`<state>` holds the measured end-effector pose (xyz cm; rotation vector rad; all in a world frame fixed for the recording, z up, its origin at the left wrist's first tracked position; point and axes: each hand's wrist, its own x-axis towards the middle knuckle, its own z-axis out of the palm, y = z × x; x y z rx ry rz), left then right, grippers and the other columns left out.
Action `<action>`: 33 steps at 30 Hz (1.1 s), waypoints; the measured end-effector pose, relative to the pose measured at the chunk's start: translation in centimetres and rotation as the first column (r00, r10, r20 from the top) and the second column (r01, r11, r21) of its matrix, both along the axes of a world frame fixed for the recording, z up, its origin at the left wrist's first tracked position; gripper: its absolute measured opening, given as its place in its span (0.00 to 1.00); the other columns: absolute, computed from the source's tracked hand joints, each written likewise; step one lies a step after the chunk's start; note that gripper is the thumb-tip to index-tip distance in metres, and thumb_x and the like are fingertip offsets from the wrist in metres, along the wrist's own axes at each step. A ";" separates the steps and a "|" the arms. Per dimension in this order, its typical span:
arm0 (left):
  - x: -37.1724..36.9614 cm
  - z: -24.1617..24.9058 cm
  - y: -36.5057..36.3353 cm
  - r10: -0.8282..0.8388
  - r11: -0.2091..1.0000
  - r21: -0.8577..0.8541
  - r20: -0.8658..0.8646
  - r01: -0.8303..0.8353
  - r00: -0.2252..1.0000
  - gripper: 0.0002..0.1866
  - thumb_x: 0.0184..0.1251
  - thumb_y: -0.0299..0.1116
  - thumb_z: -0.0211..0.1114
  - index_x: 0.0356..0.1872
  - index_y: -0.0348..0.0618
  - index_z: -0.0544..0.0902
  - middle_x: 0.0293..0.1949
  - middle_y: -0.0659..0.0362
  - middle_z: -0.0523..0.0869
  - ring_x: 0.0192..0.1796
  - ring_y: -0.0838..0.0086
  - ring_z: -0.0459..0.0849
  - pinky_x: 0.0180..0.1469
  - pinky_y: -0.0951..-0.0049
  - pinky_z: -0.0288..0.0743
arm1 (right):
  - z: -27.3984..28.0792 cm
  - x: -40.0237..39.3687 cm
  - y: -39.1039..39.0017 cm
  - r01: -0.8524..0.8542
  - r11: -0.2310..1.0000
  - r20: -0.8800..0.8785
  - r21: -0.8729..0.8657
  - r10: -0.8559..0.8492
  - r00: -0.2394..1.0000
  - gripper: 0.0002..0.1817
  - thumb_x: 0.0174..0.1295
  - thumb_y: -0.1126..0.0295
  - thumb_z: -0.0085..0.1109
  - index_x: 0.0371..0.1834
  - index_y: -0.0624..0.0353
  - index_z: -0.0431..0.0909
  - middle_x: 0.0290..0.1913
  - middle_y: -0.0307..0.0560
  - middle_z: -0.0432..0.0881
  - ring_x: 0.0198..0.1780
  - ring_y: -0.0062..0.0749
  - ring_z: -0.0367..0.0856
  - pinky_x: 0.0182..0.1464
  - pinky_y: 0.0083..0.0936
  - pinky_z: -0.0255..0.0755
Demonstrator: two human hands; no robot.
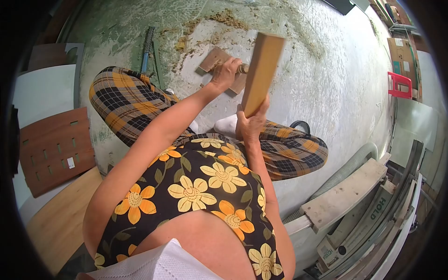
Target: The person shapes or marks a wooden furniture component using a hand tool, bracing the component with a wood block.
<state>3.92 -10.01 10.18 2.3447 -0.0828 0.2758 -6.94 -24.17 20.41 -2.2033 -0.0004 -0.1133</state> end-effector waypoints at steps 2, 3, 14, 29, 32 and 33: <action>-0.2 0.4 -0.4 -0.026 0.999 0.026 0.024 0.025 0.999 0.12 0.58 0.27 0.62 0.44 0.47 0.79 0.40 0.50 0.81 0.39 0.50 0.85 0.38 0.54 0.80 | -0.7 0.2 0.0 -0.005 0.999 -0.144 0.032 0.009 0.990 0.42 0.53 0.70 0.64 0.72 0.57 0.55 0.54 0.60 0.77 0.53 0.47 0.80 0.55 0.36 0.73; -0.2 -0.1 -0.6 -0.057 0.995 0.085 0.054 0.052 0.997 0.11 0.57 0.27 0.62 0.42 0.47 0.80 0.39 0.50 0.81 0.38 0.51 0.85 0.37 0.54 0.80 | -1.3 0.1 -0.2 0.029 0.994 -0.153 0.103 -0.013 0.988 0.41 0.53 0.70 0.64 0.72 0.58 0.56 0.54 0.59 0.77 0.53 0.46 0.79 0.56 0.35 0.72; -0.9 -0.3 -1.7 -0.101 0.994 0.062 0.185 0.090 0.978 0.07 0.61 0.24 0.58 0.40 0.45 0.79 0.35 0.49 0.79 0.31 0.53 0.85 0.33 0.59 0.81 | -2.6 0.8 -2.8 0.148 0.927 -0.034 0.344 -0.146 0.989 0.40 0.56 0.73 0.65 0.72 0.61 0.57 0.56 0.50 0.74 0.54 0.35 0.75 0.59 0.30 0.69; -0.9 -0.1 -0.6 -0.067 0.998 0.011 0.047 0.066 0.997 0.14 0.60 0.23 0.58 0.48 0.47 0.79 0.41 0.51 0.80 0.41 0.51 0.84 0.41 0.55 0.81 | 0.7 0.4 -1.5 0.034 0.919 0.103 0.393 -0.080 0.991 0.39 0.59 0.78 0.61 0.74 0.58 0.54 0.47 0.47 0.78 0.44 0.28 0.81 0.46 0.25 0.77; -0.8 -0.2 -0.5 -0.056 0.998 -0.004 0.024 0.056 0.998 0.15 0.60 0.24 0.60 0.49 0.48 0.78 0.42 0.50 0.79 0.42 0.50 0.84 0.42 0.54 0.80 | 1.9 0.4 -1.3 0.018 0.892 0.130 0.451 -0.086 0.988 0.40 0.59 0.78 0.61 0.74 0.58 0.53 0.45 0.48 0.80 0.44 0.28 0.81 0.46 0.26 0.76; -0.8 -0.1 -0.4 -0.050 0.999 -0.003 0.013 0.050 0.999 0.15 0.59 0.24 0.60 0.49 0.48 0.78 0.41 0.50 0.79 0.42 0.50 0.84 0.42 0.54 0.80 | 2.3 0.4 -1.3 0.009 0.884 0.149 0.468 -0.089 0.985 0.40 0.59 0.77 0.61 0.74 0.58 0.53 0.44 0.49 0.80 0.43 0.28 0.81 0.46 0.26 0.76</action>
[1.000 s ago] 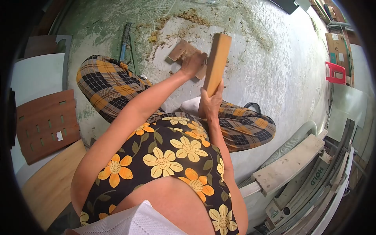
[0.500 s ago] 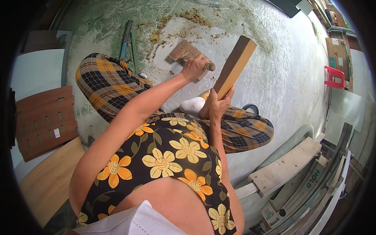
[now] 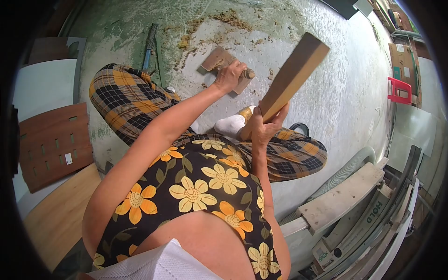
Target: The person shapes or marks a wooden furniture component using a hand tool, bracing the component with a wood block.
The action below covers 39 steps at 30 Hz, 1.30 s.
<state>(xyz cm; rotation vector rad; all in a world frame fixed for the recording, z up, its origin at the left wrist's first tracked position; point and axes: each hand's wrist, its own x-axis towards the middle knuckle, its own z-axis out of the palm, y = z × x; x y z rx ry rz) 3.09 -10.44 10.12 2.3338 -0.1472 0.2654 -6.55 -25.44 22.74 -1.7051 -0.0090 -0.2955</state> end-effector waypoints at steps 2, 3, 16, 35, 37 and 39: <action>0.2 0.4 0.2 0.010 1.000 0.000 -0.021 -0.010 1.000 0.15 0.59 0.25 0.61 0.48 0.48 0.77 0.41 0.50 0.80 0.42 0.49 0.84 0.42 0.53 0.80 | 1.1 0.0 0.1 0.000 0.998 0.038 0.064 -0.002 0.999 0.41 0.57 0.78 0.61 0.74 0.58 0.51 0.44 0.49 0.79 0.43 0.28 0.80 0.47 0.27 0.76; 0.3 0.4 0.2 0.017 1.000 -0.007 -0.026 -0.017 1.000 0.15 0.59 0.25 0.62 0.48 0.48 0.77 0.40 0.50 0.80 0.42 0.49 0.84 0.41 0.52 0.80 | 1.7 0.0 0.2 -0.003 0.994 0.053 0.110 -0.003 0.999 0.42 0.55 0.78 0.61 0.74 0.58 0.50 0.46 0.49 0.78 0.44 0.29 0.80 0.48 0.28 0.76; -0.1 -1.5 -0.7 -0.062 0.998 0.013 0.086 0.061 0.994 0.10 0.62 0.25 0.57 0.45 0.45 0.76 0.40 0.47 0.78 0.36 0.49 0.86 0.38 0.55 0.82 | -5.4 0.3 -1.8 -0.051 0.956 -0.329 -0.290 -0.049 0.943 0.41 0.56 0.68 0.66 0.72 0.62 0.56 0.57 0.59 0.75 0.56 0.44 0.77 0.60 0.35 0.69; 0.1 0.0 -1.0 -0.084 0.996 0.033 0.126 0.081 0.988 0.13 0.61 0.23 0.58 0.46 0.47 0.77 0.40 0.50 0.78 0.35 0.52 0.86 0.36 0.57 0.82 | -4.9 -0.6 -1.7 0.044 0.991 -0.212 -0.130 -0.071 0.975 0.40 0.57 0.74 0.64 0.73 0.62 0.55 0.58 0.51 0.73 0.57 0.36 0.74 0.61 0.30 0.67; 0.1 0.5 -1.0 -0.086 0.996 0.032 0.076 0.084 0.993 0.15 0.60 0.23 0.59 0.48 0.48 0.76 0.41 0.52 0.78 0.38 0.50 0.85 0.39 0.55 0.81 | -4.0 -0.6 -1.2 0.063 0.996 -0.152 -0.062 -0.072 0.986 0.40 0.58 0.75 0.63 0.73 0.62 0.54 0.56 0.50 0.73 0.54 0.34 0.75 0.59 0.29 0.69; 0.2 0.5 -0.7 -0.061 0.998 0.008 0.076 0.061 0.995 0.16 0.60 0.23 0.59 0.49 0.48 0.76 0.41 0.52 0.78 0.39 0.50 0.85 0.39 0.55 0.81 | -2.5 -0.9 -0.5 0.050 0.998 -0.119 0.048 -0.044 0.992 0.40 0.58 0.77 0.61 0.73 0.60 0.53 0.51 0.46 0.74 0.49 0.29 0.78 0.55 0.28 0.72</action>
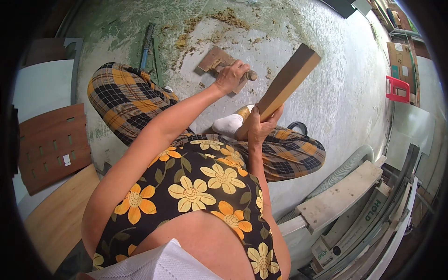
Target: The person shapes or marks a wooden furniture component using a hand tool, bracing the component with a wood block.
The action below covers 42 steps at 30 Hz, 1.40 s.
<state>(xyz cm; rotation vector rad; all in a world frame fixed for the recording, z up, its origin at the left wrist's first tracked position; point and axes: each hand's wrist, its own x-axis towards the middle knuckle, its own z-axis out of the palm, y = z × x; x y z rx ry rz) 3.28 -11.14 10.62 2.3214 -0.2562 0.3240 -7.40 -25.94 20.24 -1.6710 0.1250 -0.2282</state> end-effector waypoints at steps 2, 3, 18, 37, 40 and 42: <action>0.1 -0.1 0.4 0.018 1.000 -0.014 -0.009 -0.019 1.000 0.17 0.59 0.23 0.60 0.50 0.49 0.76 0.42 0.51 0.78 0.39 0.50 0.85 0.40 0.55 0.81 | -0.1 -0.2 -0.1 0.002 1.000 0.050 0.023 -0.004 0.999 0.40 0.58 0.77 0.61 0.74 0.59 0.53 0.51 0.46 0.74 0.48 0.29 0.79 0.54 0.28 0.73; 0.1 -0.1 0.6 0.025 1.000 -0.016 -0.016 -0.025 1.000 0.17 0.59 0.23 0.60 0.50 0.49 0.76 0.42 0.51 0.78 0.40 0.50 0.85 0.40 0.55 0.81 | 0.0 -0.2 -0.1 0.004 0.999 0.074 0.035 -0.006 0.997 0.40 0.58 0.77 0.61 0.74 0.59 0.52 0.50 0.46 0.74 0.47 0.29 0.79 0.53 0.28 0.74; 0.2 -1.2 0.1 -0.008 0.999 0.035 -0.096 0.011 0.995 0.17 0.59 0.24 0.60 0.50 0.48 0.76 0.44 0.50 0.78 0.41 0.48 0.85 0.41 0.54 0.81 | -3.4 0.2 -0.2 -0.081 0.972 -0.266 -0.219 0.020 0.964 0.37 0.58 0.68 0.65 0.70 0.62 0.59 0.49 0.53 0.77 0.49 0.37 0.78 0.52 0.30 0.73; 0.8 -0.5 0.3 0.025 0.999 -0.038 -0.043 -0.027 0.999 0.15 0.63 0.23 0.57 0.50 0.48 0.77 0.44 0.52 0.77 0.41 0.50 0.85 0.41 0.55 0.81 | 1.5 0.6 -0.4 0.010 1.000 -0.029 0.023 -0.010 1.000 0.37 0.60 0.75 0.63 0.73 0.58 0.55 0.42 0.44 0.77 0.37 0.24 0.79 0.38 0.20 0.76; 0.9 -0.6 0.2 0.033 0.998 -0.042 -0.060 -0.036 0.998 0.16 0.62 0.23 0.57 0.50 0.48 0.77 0.45 0.52 0.77 0.42 0.50 0.84 0.42 0.55 0.81 | 2.8 0.8 0.0 -0.008 0.999 -0.012 0.050 0.008 1.000 0.38 0.60 0.76 0.62 0.73 0.58 0.54 0.41 0.46 0.79 0.37 0.24 0.79 0.39 0.21 0.76; 1.0 -0.6 0.3 0.044 0.998 -0.049 -0.059 -0.047 0.997 0.16 0.61 0.23 0.58 0.51 0.49 0.77 0.45 0.52 0.77 0.43 0.50 0.84 0.42 0.55 0.81 | 3.5 1.0 0.1 -0.021 0.997 0.007 0.071 0.020 1.000 0.38 0.60 0.76 0.61 0.73 0.58 0.54 0.41 0.47 0.80 0.36 0.24 0.79 0.39 0.21 0.76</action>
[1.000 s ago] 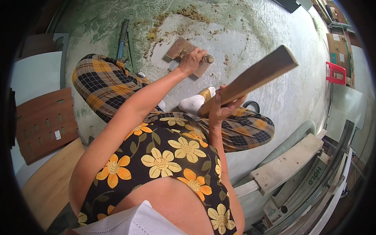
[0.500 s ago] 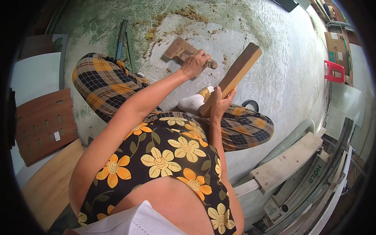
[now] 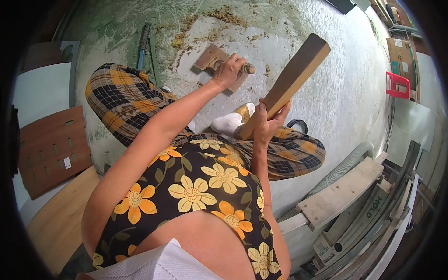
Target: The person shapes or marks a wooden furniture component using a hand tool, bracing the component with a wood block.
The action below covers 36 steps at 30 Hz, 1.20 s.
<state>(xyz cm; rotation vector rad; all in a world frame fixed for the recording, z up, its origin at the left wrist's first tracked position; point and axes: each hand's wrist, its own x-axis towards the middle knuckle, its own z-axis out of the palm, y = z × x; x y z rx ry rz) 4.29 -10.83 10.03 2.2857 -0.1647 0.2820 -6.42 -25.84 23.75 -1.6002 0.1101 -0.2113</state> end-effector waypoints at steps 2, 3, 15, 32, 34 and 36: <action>0.0 0.1 0.0 0.009 1.000 -0.015 0.012 -0.009 1.000 0.17 0.61 0.22 0.59 0.51 0.49 0.77 0.45 0.52 0.77 0.43 0.50 0.84 0.43 0.55 0.82 | 0.8 0.1 0.1 -0.010 1.000 0.023 0.024 0.009 1.000 0.38 0.60 0.77 0.60 0.73 0.58 0.53 0.40 0.48 0.81 0.36 0.24 0.79 0.39 0.22 0.76; 0.1 0.1 0.1 0.014 1.000 -0.009 0.013 -0.014 1.000 0.17 0.60 0.22 0.59 0.51 0.49 0.77 0.45 0.52 0.77 0.43 0.50 0.84 0.43 0.55 0.82 | 1.3 0.2 0.2 -0.013 0.999 0.037 0.038 0.012 0.999 0.38 0.60 0.76 0.60 0.73 0.58 0.53 0.40 0.49 0.81 0.36 0.24 0.79 0.39 0.22 0.76; 0.3 0.5 0.2 0.027 1.000 -0.008 -0.023 -0.027 0.999 0.16 0.59 0.23 0.60 0.49 0.49 0.79 0.43 0.51 0.78 0.42 0.50 0.85 0.42 0.55 0.81 | -5.8 0.6 0.3 -0.228 0.914 -0.236 -0.334 0.153 0.960 0.37 0.56 0.71 0.63 0.70 0.62 0.60 0.53 0.54 0.73 0.53 0.37 0.73 0.56 0.32 0.69; 0.4 0.3 0.3 0.044 0.998 -0.046 0.056 -0.041 0.997 0.15 0.62 0.24 0.58 0.50 0.49 0.78 0.45 0.49 0.77 0.40 0.49 0.85 0.40 0.55 0.82 | -4.2 0.1 -0.6 -0.074 0.995 -0.135 -0.069 0.065 0.989 0.38 0.58 0.73 0.64 0.72 0.61 0.57 0.48 0.44 0.75 0.44 0.26 0.77 0.45 0.23 0.75; 0.2 0.4 0.4 0.050 0.998 -0.040 0.007 -0.050 0.999 0.18 0.59 0.21 0.60 0.51 0.49 0.77 0.46 0.52 0.78 0.43 0.51 0.85 0.43 0.55 0.81 | -4.1 0.1 -0.7 -0.069 0.997 -0.117 -0.036 0.064 0.991 0.37 0.58 0.73 0.64 0.72 0.60 0.57 0.47 0.44 0.75 0.43 0.26 0.77 0.44 0.23 0.75; 0.3 0.4 0.4 0.049 0.998 -0.033 -0.014 -0.050 0.999 0.19 0.58 0.22 0.61 0.52 0.49 0.77 0.46 0.51 0.77 0.43 0.50 0.85 0.44 0.55 0.81 | -3.8 0.0 -0.6 -0.070 0.997 -0.102 -0.026 0.067 0.993 0.38 0.58 0.75 0.63 0.72 0.60 0.57 0.47 0.45 0.75 0.43 0.26 0.78 0.44 0.23 0.75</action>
